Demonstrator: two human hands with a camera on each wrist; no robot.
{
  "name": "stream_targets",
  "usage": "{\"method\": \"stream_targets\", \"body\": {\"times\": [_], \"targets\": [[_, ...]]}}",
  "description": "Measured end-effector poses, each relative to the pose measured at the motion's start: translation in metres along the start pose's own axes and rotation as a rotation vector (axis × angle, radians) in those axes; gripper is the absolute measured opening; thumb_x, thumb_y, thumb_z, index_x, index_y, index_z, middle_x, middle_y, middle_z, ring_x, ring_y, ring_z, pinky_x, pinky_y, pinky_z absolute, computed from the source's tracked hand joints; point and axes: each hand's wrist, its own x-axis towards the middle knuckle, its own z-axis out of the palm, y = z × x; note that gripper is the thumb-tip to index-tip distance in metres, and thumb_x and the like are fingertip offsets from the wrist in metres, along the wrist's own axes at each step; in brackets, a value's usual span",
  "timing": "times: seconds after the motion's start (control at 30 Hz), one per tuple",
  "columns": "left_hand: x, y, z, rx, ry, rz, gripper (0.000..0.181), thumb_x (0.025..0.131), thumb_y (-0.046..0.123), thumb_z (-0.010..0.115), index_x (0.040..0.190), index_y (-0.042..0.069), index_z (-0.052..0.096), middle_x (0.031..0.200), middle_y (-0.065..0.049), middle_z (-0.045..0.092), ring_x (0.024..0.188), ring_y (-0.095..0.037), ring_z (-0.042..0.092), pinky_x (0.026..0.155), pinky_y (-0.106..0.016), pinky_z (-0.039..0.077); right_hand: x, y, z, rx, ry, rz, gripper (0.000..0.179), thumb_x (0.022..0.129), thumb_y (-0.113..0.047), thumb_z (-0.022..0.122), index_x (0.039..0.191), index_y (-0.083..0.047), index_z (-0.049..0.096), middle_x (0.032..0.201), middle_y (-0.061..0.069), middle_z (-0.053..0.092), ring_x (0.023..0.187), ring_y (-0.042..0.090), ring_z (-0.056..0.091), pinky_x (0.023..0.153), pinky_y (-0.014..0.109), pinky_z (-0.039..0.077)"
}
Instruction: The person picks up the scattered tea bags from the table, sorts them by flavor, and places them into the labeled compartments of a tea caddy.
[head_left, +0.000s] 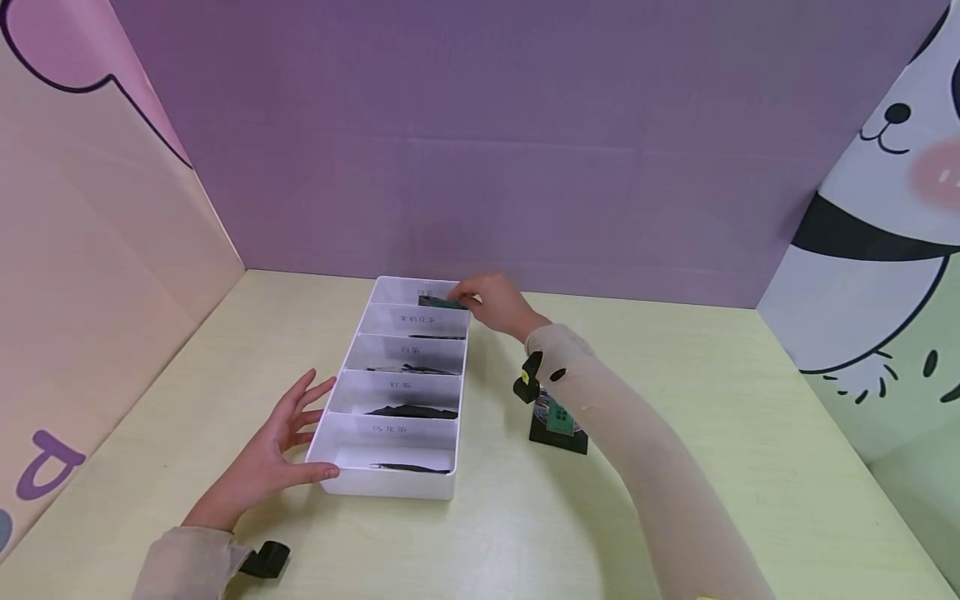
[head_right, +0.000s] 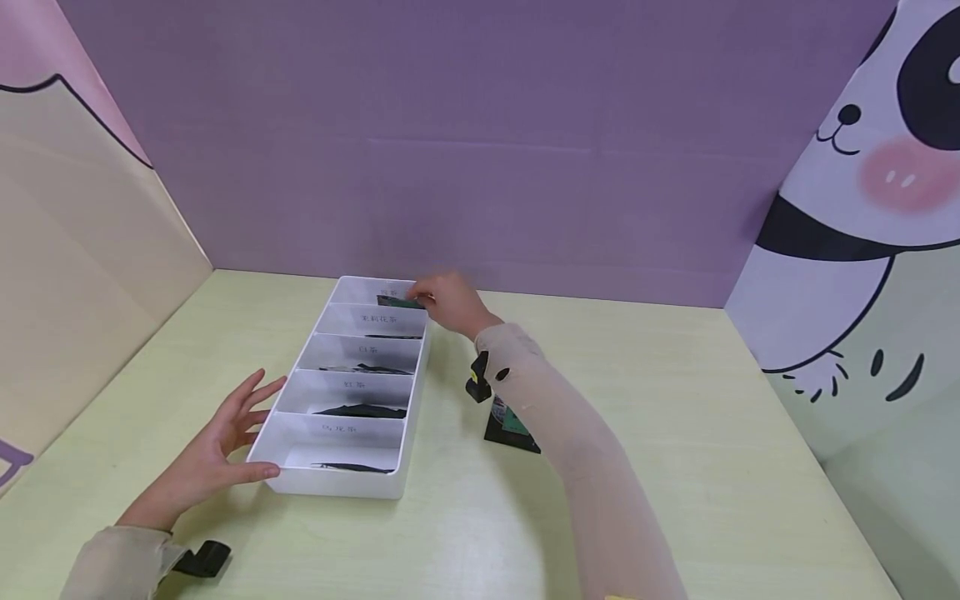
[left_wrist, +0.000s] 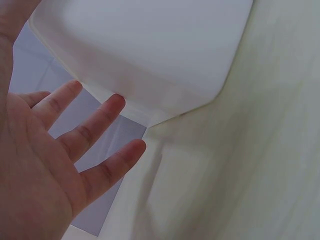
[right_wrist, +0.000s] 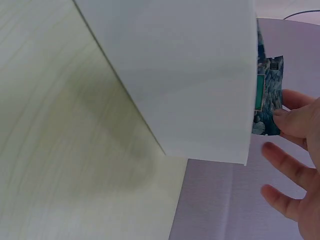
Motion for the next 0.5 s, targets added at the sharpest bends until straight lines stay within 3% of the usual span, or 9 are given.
{"method": "stream_targets", "body": {"times": [0.1, 0.23, 0.5], "targets": [[0.0, 0.0, 0.0, 0.0, 0.0, 0.0, 0.119, 0.071, -0.011, 0.082, 0.16, 0.011, 0.007, 0.158, 0.011, 0.032, 0.122, 0.004, 0.049, 0.094, -0.011, 0.041, -0.001, 0.002, 0.004, -0.05, -0.002, -0.03, 0.022, 0.096, 0.003, 0.061, 0.11, -0.004, 0.076, 0.109, 0.008, 0.074, 0.104, 0.023, 0.068, 0.101, 0.035, 0.044], [0.0, -0.001, 0.001, 0.003, 0.001, 0.003, 0.12, 0.07, -0.011, 0.082, 0.16, 0.011, 0.007, 0.158, 0.01, 0.032, 0.122, 0.004, 0.049, 0.094, -0.011, 0.041, -0.002, 0.005, 0.008, -0.121, -0.007, -0.079, 0.024, 0.095, 0.005, 0.061, 0.11, -0.005, 0.076, 0.108, 0.007, 0.074, 0.1, 0.021, 0.069, 0.102, 0.037, 0.04], [0.0, 0.001, 0.002, 0.002, 0.0, -0.007, 0.119, 0.071, -0.011, 0.083, 0.16, 0.011, 0.007, 0.158, 0.01, 0.032, 0.122, 0.004, 0.049, 0.094, -0.011, 0.041, -0.006, 0.008, 0.012, -0.127, -0.042, -0.061, 0.023, 0.097, 0.0, 0.058, 0.114, -0.003, 0.074, 0.112, 0.007, 0.073, 0.101, 0.022, 0.066, 0.104, 0.036, 0.038]]}}
